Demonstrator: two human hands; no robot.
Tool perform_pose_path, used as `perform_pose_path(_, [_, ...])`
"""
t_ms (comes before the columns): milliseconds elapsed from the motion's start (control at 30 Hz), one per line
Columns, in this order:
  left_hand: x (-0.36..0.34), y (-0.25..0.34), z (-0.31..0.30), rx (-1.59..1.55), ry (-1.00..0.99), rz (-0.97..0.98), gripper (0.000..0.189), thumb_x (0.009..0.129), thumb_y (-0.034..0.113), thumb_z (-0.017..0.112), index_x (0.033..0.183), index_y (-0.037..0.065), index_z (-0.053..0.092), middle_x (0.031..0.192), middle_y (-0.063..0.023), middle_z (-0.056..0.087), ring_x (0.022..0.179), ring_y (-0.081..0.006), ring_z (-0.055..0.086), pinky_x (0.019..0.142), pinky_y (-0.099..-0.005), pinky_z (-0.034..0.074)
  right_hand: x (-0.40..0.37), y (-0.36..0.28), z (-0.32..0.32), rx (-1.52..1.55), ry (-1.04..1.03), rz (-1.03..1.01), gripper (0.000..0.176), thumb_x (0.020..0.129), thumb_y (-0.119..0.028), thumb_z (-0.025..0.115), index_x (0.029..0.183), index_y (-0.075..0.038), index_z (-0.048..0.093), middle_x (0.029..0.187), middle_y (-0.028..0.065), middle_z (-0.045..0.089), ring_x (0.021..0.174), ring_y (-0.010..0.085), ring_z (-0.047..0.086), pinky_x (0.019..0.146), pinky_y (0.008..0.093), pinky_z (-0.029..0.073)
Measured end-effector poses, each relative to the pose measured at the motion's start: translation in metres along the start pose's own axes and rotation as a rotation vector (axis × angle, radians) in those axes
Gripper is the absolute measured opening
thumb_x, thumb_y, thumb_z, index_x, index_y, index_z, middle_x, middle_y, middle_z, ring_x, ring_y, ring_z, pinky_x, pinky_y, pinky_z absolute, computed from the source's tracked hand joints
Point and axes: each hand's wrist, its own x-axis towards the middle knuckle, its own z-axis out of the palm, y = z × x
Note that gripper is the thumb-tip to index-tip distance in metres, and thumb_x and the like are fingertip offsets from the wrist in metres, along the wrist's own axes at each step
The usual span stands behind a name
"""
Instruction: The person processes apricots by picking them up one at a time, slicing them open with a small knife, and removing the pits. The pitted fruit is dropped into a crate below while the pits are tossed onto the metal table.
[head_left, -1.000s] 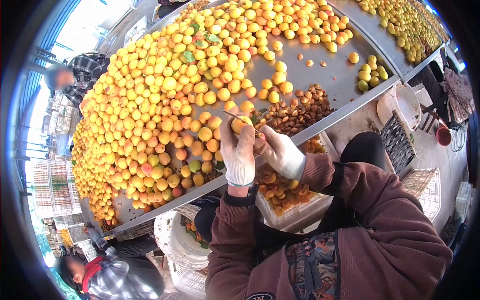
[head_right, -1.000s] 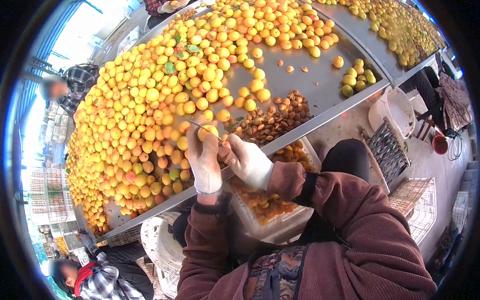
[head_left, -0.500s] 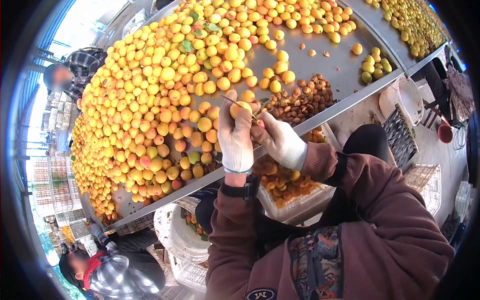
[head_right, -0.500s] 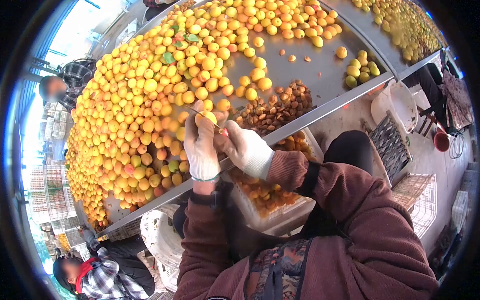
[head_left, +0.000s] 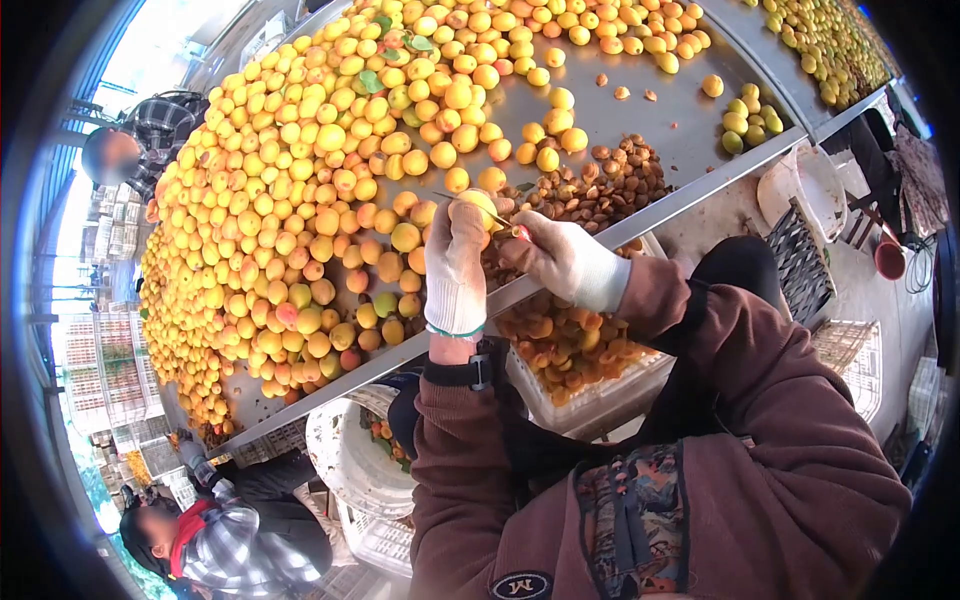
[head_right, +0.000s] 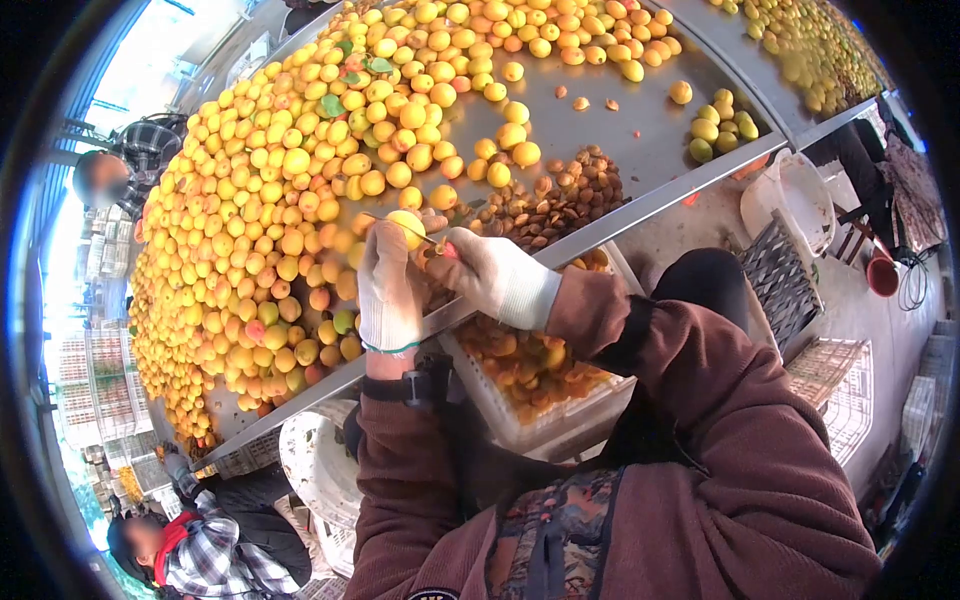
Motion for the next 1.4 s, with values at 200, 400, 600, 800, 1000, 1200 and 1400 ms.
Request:
perform_pose_path(200, [-0.011, -0.016, 0.024, -0.686, 0.025, -0.143, 0.058, 0.1, 0.052, 0.045, 0.121, -0.001, 0.051, 0.114, -0.0149, 0.062, 0.116, -0.0255, 0.054, 0.103, -0.0387, 0.04, -0.008, -0.002, 0.006, -0.307, 0.081, -0.008, 0.042, 0.094, -0.025, 0.058, 0.127, -0.004, 0.043, 0.083, 0.0228, 0.065, 0.078, 0.0423, 0.065, 0.066, 0.0459, 0.053])
perform_pose_path(400, [-0.007, -0.001, 0.01, -0.334, -0.109, -0.14, 0.055, 0.098, 0.051, 0.05, 0.12, 0.0, 0.052, 0.115, -0.0134, 0.062, 0.102, -0.0199, 0.057, 0.094, -0.0337, 0.046, -0.005, -0.008, -0.009, 0.037, -0.036, 0.108, 0.04, 0.097, -0.033, 0.059, 0.12, -0.001, 0.052, 0.094, 0.0171, 0.067, 0.09, 0.0258, 0.067, 0.078, 0.037, 0.052])
perform_pose_path(600, [-0.014, 0.006, 0.017, -0.132, 0.08, 0.073, 0.039, 0.098, 0.031, 0.058, 0.12, -0.001, 0.052, 0.102, -0.0089, 0.063, 0.097, -0.0166, 0.057, 0.09, -0.0304, 0.045, -0.005, -0.013, -0.003, 0.252, -0.123, 0.135, 0.045, 0.099, -0.034, 0.055, 0.128, -0.001, 0.051, 0.104, 0.0139, 0.068, 0.096, 0.0202, 0.065, 0.084, 0.0345, 0.051])
perform_pose_path(800, [-0.014, -0.008, 0.029, -0.511, 0.02, 0.006, 0.051, 0.101, 0.046, 0.047, 0.12, -0.001, 0.053, 0.104, -0.008, 0.063, 0.094, -0.0166, 0.057, 0.09, -0.0308, 0.046, -0.009, -0.007, 0.004, -0.049, 0.047, 0.028, 0.047, 0.1, -0.034, 0.054, 0.133, -0.002, 0.045, 0.102, 0.0157, 0.065, 0.095, 0.022, 0.066, 0.082, 0.0344, 0.052])
perform_pose_path(1000, [-0.013, 0.006, 0.024, -0.051, 0.141, 0.072, 0.037, 0.1, 0.027, 0.052, 0.123, -0.002, 0.053, 0.101, -0.0062, 0.062, 0.089, -0.014, 0.057, 0.079, -0.0265, 0.049, -0.007, -0.008, -0.001, 0.181, -0.063, 0.125, 0.041, 0.098, -0.03, 0.055, 0.128, -0.003, 0.05, 0.098, 0.021, 0.066, 0.092, 0.027, 0.069, 0.078, 0.037, 0.051])
perform_pose_path(1200, [-0.016, -0.01, 0.028, -0.512, 0.042, -0.03, 0.059, 0.099, 0.051, 0.047, 0.123, -0.003, 0.052, 0.104, -0.0103, 0.063, 0.101, -0.0226, 0.059, 0.095, -0.0353, 0.044, -0.012, 0.0, 0.012, -0.147, 0.126, -0.009, 0.039, 0.095, -0.027, 0.059, 0.122, -0.001, 0.05, 0.088, 0.0253, 0.066, 0.087, 0.0441, 0.065, 0.072, 0.0436, 0.054])
perform_pose_path(1400, [-0.014, -0.001, 0.022, 0.021, 0.095, 0.014, 0.046, 0.101, 0.037, 0.051, 0.124, -0.003, 0.053, 0.112, -0.0079, 0.06, 0.099, -0.0137, 0.056, 0.085, -0.0268, 0.047, -0.009, -0.007, 0.006, 0.111, 0.05, 0.147, 0.026, 0.094, -0.014, 0.058, 0.115, 0.0, 0.051, 0.086, 0.021, 0.064, 0.084, 0.0379, 0.067, 0.073, 0.0369, 0.053])
